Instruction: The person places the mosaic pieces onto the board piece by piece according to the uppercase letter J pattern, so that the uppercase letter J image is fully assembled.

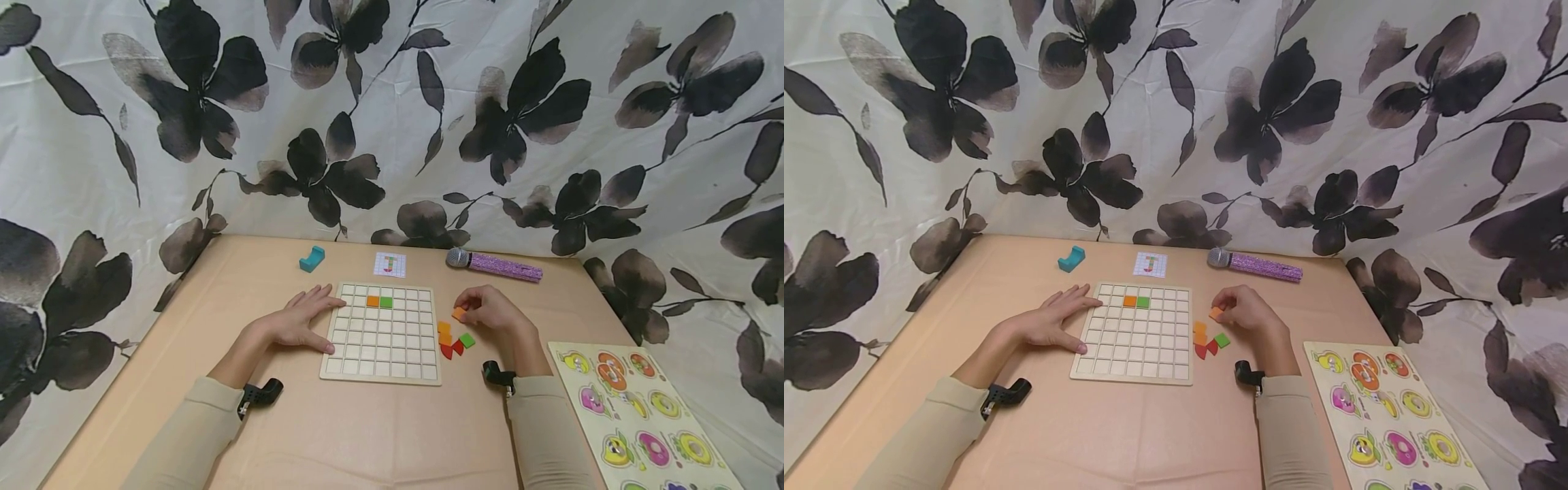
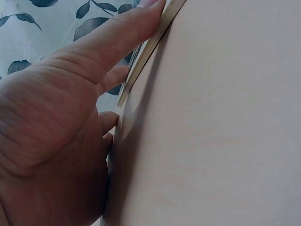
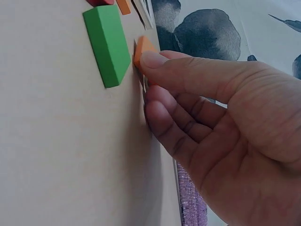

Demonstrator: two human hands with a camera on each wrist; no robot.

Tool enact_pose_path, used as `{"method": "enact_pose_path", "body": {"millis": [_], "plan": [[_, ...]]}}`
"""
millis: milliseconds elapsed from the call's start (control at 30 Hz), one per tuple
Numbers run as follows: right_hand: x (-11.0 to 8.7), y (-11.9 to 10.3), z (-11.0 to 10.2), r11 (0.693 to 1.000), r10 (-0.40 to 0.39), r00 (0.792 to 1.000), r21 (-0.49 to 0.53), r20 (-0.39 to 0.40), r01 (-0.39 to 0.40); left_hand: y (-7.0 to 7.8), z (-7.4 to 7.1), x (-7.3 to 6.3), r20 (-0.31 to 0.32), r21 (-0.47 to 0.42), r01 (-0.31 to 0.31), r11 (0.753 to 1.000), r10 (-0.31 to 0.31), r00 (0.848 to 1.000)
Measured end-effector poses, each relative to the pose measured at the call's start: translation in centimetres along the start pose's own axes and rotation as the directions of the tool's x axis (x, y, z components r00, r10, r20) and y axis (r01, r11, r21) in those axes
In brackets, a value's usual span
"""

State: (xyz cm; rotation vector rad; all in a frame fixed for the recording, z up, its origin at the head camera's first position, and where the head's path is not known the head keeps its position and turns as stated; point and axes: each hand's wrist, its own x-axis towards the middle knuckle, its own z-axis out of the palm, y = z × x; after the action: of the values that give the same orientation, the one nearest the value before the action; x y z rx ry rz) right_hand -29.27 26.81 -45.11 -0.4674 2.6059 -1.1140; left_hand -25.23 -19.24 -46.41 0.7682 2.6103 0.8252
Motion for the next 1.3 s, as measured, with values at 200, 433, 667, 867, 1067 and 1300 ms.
{"method": "enact_pose_path", "body": {"millis": [200, 433, 667, 867, 1067, 1300], "plan": [[-0.2, -0.3, -0.2, 0.999, -0.034, 0.999, -0.008, 0.034, 0.035, 0.0, 0.0, 0.0, -0.001, 0.002, -0.005, 1.000, 0.005, 1.000], [-0.3, -0.7, 0.0, 0.999, -0.030, 0.994, -0.014, 0.105, 0.031, 0.0, 0.0, 0.0, 0.001, -0.005, -0.006, 1.000, 0.006, 1.000], [-0.3, -0.7, 0.2, 0.998, -0.034, 0.991, -0.056, 0.128, 0.042, -0.1, 0.0, 0.0, -0.002, -0.001, -0.008, 1.000, 0.008, 1.000], [-0.2, -0.7, 0.3, 0.998, -0.016, 0.994, -0.059, 0.105, 0.022, -0.1, 0.1, 0.0, 0.000, -0.001, -0.004, 1.000, 0.004, 1.000], [0.1, -0.6, 0.7, 0.998, -0.037, 0.999, -0.059, 0.020, 0.038, -0.1, 0.1, 0.0, 0.007, 0.000, 0.003, 1.000, -0.003, 1.000], [0.4, -0.8, 1.0, 0.998, -0.011, 0.998, -0.056, -0.055, 0.008, -0.1, 0.1, 0.1, 0.004, -0.001, 0.006, 1.000, -0.006, 1.000]]}}
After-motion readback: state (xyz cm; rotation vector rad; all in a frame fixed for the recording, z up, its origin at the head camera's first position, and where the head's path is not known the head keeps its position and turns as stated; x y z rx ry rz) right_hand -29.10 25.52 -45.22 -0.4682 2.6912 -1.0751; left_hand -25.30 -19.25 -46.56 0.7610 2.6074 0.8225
